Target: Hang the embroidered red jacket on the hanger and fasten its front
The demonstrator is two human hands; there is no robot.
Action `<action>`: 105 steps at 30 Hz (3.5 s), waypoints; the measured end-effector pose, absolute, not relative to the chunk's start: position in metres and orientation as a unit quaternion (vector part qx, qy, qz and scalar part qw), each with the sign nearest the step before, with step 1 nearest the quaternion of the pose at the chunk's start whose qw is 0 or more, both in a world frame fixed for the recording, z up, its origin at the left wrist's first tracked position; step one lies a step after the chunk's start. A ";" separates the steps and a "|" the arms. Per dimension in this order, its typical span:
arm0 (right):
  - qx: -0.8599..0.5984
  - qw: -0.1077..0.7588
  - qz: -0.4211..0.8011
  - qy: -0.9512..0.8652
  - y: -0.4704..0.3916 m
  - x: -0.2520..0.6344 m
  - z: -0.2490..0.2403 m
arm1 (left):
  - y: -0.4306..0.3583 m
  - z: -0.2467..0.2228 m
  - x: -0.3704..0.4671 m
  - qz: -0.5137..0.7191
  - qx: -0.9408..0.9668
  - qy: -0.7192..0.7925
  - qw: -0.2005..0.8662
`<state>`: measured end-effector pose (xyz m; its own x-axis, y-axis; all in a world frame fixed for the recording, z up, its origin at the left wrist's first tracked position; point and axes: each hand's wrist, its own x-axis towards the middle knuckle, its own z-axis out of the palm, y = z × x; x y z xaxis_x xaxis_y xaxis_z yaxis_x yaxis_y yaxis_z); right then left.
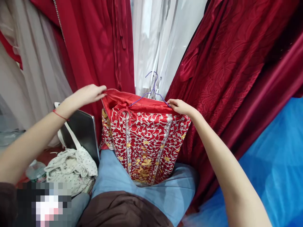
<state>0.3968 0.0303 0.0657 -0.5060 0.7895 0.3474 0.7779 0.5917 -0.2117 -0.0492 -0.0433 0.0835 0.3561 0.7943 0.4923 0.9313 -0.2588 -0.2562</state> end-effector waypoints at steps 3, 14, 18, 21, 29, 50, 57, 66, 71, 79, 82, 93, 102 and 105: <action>-0.461 0.220 -0.010 -0.860 0.033 0.397 0.067 | -0.059 0.097 -0.034 -0.194 -0.814 -0.531 0.131; -0.475 0.199 -0.046 -0.856 0.038 0.400 0.056 | -0.008 0.049 -0.002 -0.018 -0.713 -0.700 0.022; -0.479 0.202 -0.060 -0.852 0.040 0.398 0.050 | 0.018 0.004 -0.019 -0.081 -0.670 -0.737 0.036; -0.475 0.198 -0.061 -0.855 0.038 0.396 0.048 | 0.035 -0.031 -0.008 -0.083 -0.664 -0.742 -0.042; -0.497 0.190 -0.062 -0.844 0.036 0.399 0.048 | 0.040 -0.034 -0.025 -0.036 -0.649 -0.759 0.047; -0.514 0.183 -0.062 -0.835 0.048 0.394 0.043 | -0.003 0.021 -0.079 -0.129 -0.846 -0.502 -0.126; -0.523 0.200 -0.064 -0.826 0.047 0.395 0.045 | -0.017 0.024 0.001 0.027 -0.872 -0.484 -0.072; -0.516 0.183 -0.067 -0.834 0.034 0.393 0.042 | 0.027 0.023 0.035 -0.126 -0.705 -0.683 0.145; -0.536 0.230 -0.062 -0.810 0.039 0.396 0.040 | 0.021 0.034 0.028 -0.256 -0.663 -0.683 0.170; -0.550 0.330 -0.111 -0.760 0.025 0.410 0.066 | -0.062 -0.002 0.106 -0.083 -0.837 -0.515 0.164; -0.558 0.331 -0.177 -0.740 0.002 0.397 0.069 | -0.067 0.003 0.137 -0.149 -0.848 -0.478 0.174; -0.529 0.321 -0.189 -0.762 -0.024 0.361 0.072 | 0.026 0.064 0.185 -0.357 -0.881 -0.250 0.186; -0.732 0.254 -0.065 -0.629 -0.076 0.381 0.018 | 0.023 0.050 0.178 -0.451 -0.832 -0.300 0.116; -0.772 0.265 -0.073 -0.573 -0.100 0.396 0.009 | 0.023 0.046 0.172 -0.384 -0.883 -0.246 0.109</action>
<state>0.3957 -0.1004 0.0088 0.3339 0.8457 0.4163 0.9229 -0.2035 -0.3268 0.1725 0.0230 0.0459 0.5844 0.3500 0.7321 0.5180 -0.8553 -0.0047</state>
